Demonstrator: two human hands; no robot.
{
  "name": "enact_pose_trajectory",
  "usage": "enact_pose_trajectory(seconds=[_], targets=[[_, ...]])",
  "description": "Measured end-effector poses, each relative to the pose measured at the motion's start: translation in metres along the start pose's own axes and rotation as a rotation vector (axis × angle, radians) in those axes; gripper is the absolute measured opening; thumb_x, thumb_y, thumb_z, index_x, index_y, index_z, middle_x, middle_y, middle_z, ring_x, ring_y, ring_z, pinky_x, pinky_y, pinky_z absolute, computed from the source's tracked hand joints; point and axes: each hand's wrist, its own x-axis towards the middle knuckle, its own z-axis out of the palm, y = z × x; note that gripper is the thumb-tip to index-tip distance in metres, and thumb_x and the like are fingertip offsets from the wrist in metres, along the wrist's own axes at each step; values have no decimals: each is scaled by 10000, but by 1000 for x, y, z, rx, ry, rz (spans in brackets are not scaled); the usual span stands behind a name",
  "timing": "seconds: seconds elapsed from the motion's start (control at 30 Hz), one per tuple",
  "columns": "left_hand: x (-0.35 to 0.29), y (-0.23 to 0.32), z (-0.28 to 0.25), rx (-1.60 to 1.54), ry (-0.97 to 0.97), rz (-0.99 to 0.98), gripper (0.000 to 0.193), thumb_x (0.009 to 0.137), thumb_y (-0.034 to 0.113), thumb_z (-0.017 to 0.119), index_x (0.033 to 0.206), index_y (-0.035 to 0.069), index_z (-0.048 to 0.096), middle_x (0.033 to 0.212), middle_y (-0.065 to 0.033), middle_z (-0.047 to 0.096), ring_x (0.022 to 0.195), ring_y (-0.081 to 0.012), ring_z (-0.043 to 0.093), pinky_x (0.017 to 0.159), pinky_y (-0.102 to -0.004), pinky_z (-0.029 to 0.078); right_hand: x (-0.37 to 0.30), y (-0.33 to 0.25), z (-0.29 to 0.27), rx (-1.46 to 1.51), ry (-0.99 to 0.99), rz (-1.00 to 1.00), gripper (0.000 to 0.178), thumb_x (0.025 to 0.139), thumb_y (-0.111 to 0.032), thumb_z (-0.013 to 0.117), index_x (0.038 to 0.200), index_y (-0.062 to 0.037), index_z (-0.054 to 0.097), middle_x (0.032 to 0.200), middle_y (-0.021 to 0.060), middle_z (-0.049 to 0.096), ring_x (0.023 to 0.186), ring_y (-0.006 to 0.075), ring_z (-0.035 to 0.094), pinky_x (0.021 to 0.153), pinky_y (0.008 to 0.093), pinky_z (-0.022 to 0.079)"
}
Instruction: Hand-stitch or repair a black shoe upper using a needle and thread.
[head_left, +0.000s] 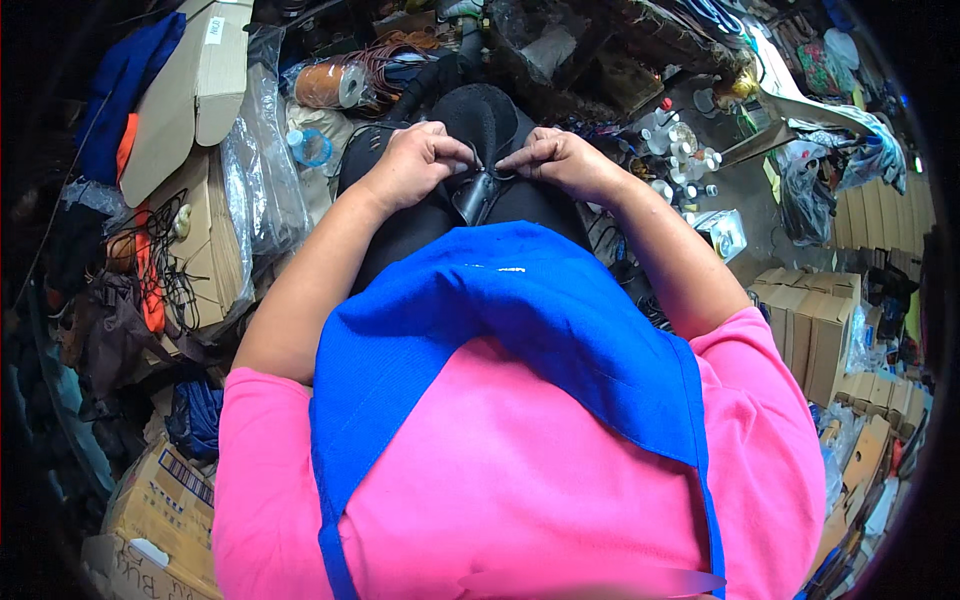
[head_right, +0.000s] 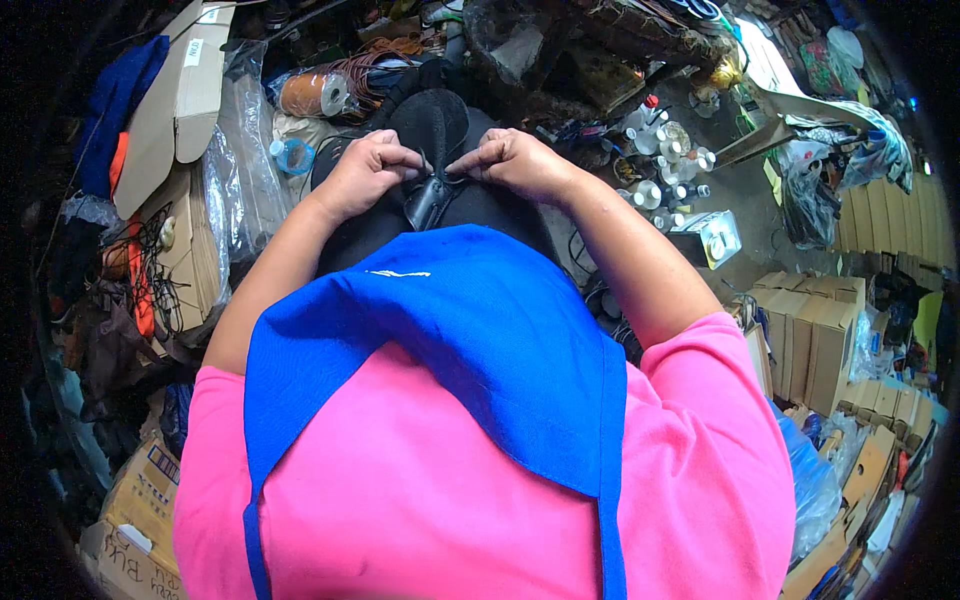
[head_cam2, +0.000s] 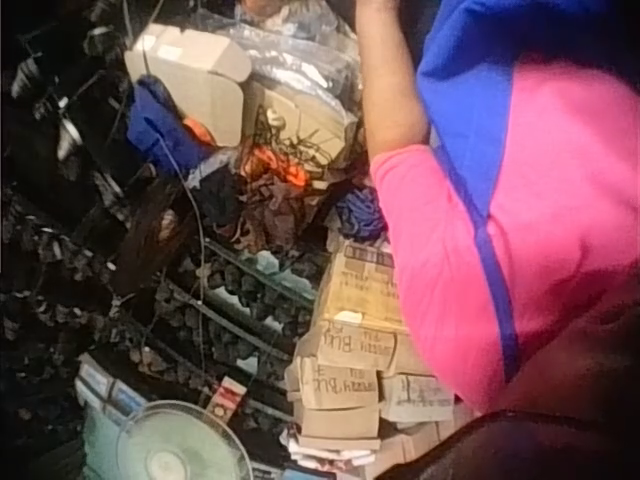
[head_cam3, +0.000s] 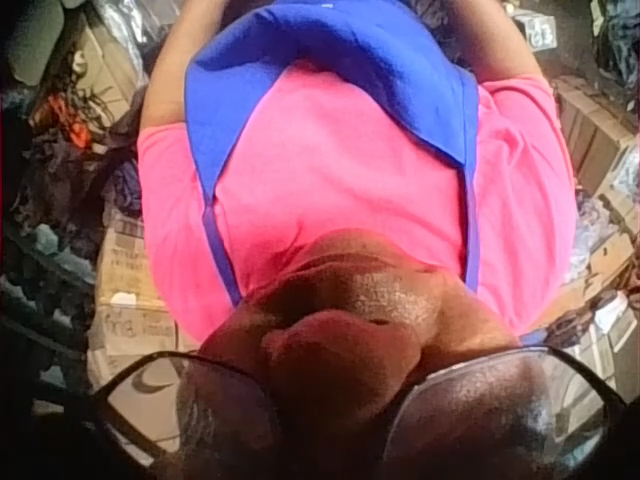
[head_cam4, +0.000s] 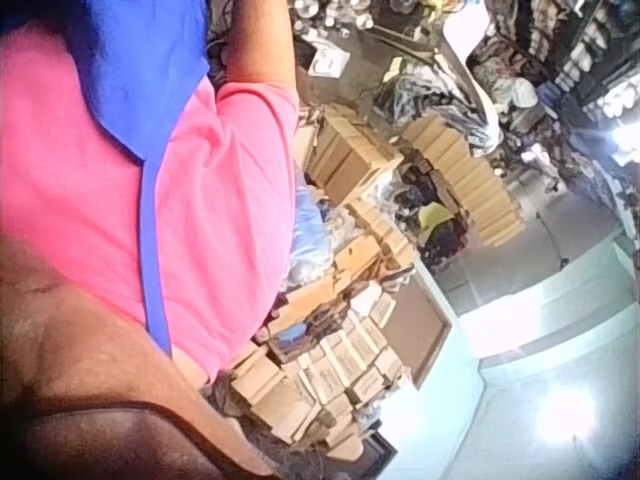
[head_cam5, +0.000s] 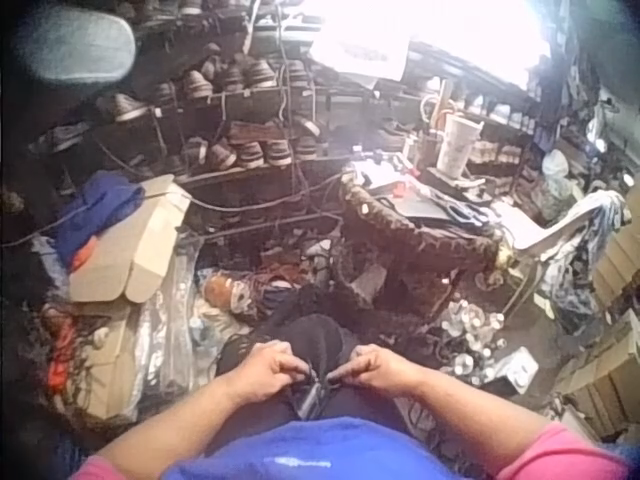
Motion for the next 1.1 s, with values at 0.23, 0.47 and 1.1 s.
enact_pose_trajectory(seconds=[0.23, 0.47, 1.1], targets=[[-12, 24, -5, 389, 118, 229, 206, 717, 100, 715, 922, 107, 714, 715, -48, 541, 820, -214, 535, 729, -325, 425, -12, -7, 8, -160, 125, -10, 319, 769, -108, 683, 1068, -214, 716, 800, 35, 619, 771, 137, 579, 733, 288, 470], [-17, 22, 4, -199, 72, -295, 210, 763, 78, 689, 972, 64, 703, 828, -36, 680, 790, -130, 619, 784, -284, 490, -14, -10, 32, 253, 286, 126, 292, 786, -86, 711, 1077, -84, 689, 863, 40, 663, 797, 89, 599, 723, 242, 486], [-12, 22, -10, 52, 27, -166, 109, 743, 84, 690, 831, 42, 641, 809, -87, 592, 802, -241, 578, 730, -326, 454, -19, 14, 31, 231, 429, 22, 160, 762, -160, 758, 796, -38, 660, 955, 47, 491, 924, 143, 518, 782, 293, 451]])
